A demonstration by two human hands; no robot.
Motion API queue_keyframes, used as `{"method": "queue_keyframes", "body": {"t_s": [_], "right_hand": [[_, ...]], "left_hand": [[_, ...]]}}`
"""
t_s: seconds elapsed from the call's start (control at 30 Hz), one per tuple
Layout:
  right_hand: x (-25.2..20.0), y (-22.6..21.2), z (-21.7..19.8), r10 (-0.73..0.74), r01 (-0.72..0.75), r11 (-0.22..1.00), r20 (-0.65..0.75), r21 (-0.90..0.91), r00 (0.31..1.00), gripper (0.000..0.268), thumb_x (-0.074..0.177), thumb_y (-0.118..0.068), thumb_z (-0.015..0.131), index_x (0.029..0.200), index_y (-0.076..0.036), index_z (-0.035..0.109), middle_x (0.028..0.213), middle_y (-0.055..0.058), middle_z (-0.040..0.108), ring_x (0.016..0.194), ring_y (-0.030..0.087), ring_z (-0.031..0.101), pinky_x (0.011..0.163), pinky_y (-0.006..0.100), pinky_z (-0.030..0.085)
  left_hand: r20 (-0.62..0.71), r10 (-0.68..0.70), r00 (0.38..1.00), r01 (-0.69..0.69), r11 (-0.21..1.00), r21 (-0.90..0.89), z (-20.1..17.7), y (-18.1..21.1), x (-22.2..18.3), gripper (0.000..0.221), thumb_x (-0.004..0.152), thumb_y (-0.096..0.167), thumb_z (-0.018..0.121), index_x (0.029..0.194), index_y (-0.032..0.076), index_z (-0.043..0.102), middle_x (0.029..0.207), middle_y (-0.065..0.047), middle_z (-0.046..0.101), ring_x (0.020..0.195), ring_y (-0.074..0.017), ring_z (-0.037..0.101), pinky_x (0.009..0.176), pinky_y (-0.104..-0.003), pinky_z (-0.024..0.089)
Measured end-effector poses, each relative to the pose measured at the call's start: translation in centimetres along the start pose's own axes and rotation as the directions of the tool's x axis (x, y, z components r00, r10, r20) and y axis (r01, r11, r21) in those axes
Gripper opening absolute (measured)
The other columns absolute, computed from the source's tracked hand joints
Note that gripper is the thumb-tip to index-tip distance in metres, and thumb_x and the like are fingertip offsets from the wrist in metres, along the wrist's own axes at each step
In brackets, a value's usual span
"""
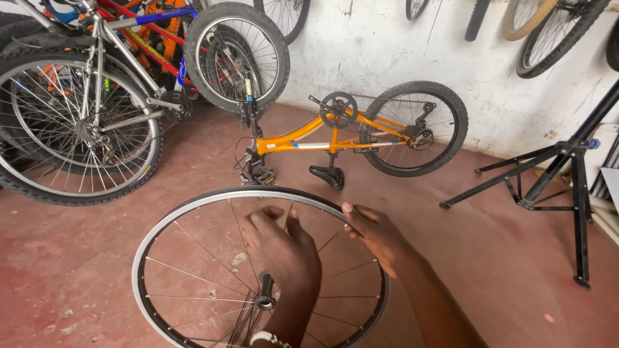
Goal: Lacing a bicycle wheel by threading spokes through the hub and into the rim holes in a specific pattern.
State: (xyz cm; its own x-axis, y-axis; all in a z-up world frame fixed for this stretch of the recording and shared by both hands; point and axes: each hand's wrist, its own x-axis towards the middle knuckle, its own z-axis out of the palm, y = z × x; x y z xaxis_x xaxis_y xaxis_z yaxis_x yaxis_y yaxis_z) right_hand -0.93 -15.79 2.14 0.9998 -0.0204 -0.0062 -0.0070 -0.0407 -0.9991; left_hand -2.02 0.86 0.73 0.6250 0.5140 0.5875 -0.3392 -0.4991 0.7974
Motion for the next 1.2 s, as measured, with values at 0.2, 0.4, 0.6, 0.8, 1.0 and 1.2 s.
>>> {"method": "queue_keyframes", "body": {"t_s": [0.2, 0.4, 0.6, 0.8, 1.0, 1.2], "right_hand": [[0.5, -0.1, 1.3, -0.020, 0.020, 1.000, 0.027, 0.022, 0.999, 0.036, 0.098, -0.037, 0.063, 0.093, -0.002, 0.067, 0.090, 0.006, 0.062, 0.088, 0.015, 0.054, 0.088, 0.032, 0.040], [0.0, -1.1, 2.3, -0.025, 0.030, 0.999, 0.119, -0.039, 0.993, 0.041, 0.096, -0.042, 0.059, 0.103, -0.004, 0.072, 0.100, 0.004, 0.068, 0.097, 0.015, 0.058, 0.102, 0.037, 0.038], [0.0, -1.5, 3.7, -0.083, 0.093, 0.994, 0.143, -0.062, 0.986, 0.039, 0.102, -0.037, 0.055, 0.095, -0.002, 0.068, 0.091, 0.004, 0.063, 0.090, 0.014, 0.053, 0.089, 0.029, 0.038], [0.4, -1.4, 3.4, -0.053, 0.055, 0.998, 0.150, -0.006, 0.987, 0.041, 0.101, -0.037, 0.056, 0.093, 0.001, 0.068, 0.091, 0.008, 0.067, 0.089, 0.018, 0.061, 0.090, 0.033, 0.047], [1.2, 0.1, 3.8, -0.092, 0.092, 0.989, 0.003, -0.114, 0.996, 0.040, 0.099, -0.042, 0.066, 0.112, -0.006, 0.078, 0.093, 0.015, 0.072, 0.093, 0.025, 0.067, 0.098, 0.045, 0.047], [0.8, -0.3, 4.0, -0.043, 0.043, 0.988, -0.002, -0.146, 0.999, 0.048, 0.098, -0.048, 0.064, 0.124, -0.010, 0.076, 0.103, 0.016, 0.074, 0.099, 0.025, 0.065, 0.101, 0.046, 0.045]], "left_hand": [[0.345, 0.204, 0.916, -0.125, 0.964, -0.236, 1.4, -1.2, -2.4, 0.027, 0.075, 0.001, 0.075, 0.101, 0.007, 0.071, 0.093, -0.007, 0.069, 0.084, -0.0248, 0.063, 0.074, -0.040, 0.051], [0.286, 0.111, 0.952, 0.007, 0.924, -0.383, 0.5, -0.3, -1.4, 0.010, 0.079, -0.003, 0.070, 0.084, 0.005, 0.071, 0.065, -0.003, 0.071, 0.049, -0.0115, 0.053, 0.049, -0.026, 0.046], [0.380, -0.070, 0.923, 0.167, 0.959, -0.230, 0.1, -0.4, -0.9, 0.007, 0.083, 0.004, 0.071, 0.087, 0.007, 0.075, 0.075, -0.002, 0.074, 0.061, -0.0148, 0.064, 0.059, -0.030, 0.052], [0.589, -0.157, 0.793, 0.372, 0.890, -0.264, -0.8, -0.1, 0.4, 0.019, 0.090, 0.012, 0.065, 0.099, 0.002, 0.079, 0.086, -0.006, 0.084, 0.076, -0.0160, 0.076, 0.074, -0.027, 0.056], [0.672, -0.175, 0.720, 0.458, 0.847, -0.269, 0.5, -1.4, 0.6, 0.010, 0.097, 0.012, 0.066, 0.093, 0.003, 0.069, 0.077, -0.010, 0.074, 0.069, -0.0182, 0.067, 0.073, -0.032, 0.056], [0.590, -0.197, 0.783, 0.476, 0.801, -0.364, 0.5, -1.0, 0.2, 0.004, 0.091, 0.001, 0.073, 0.093, -0.002, 0.070, 0.076, -0.015, 0.077, 0.060, -0.0170, 0.066, 0.065, -0.028, 0.057]]}}
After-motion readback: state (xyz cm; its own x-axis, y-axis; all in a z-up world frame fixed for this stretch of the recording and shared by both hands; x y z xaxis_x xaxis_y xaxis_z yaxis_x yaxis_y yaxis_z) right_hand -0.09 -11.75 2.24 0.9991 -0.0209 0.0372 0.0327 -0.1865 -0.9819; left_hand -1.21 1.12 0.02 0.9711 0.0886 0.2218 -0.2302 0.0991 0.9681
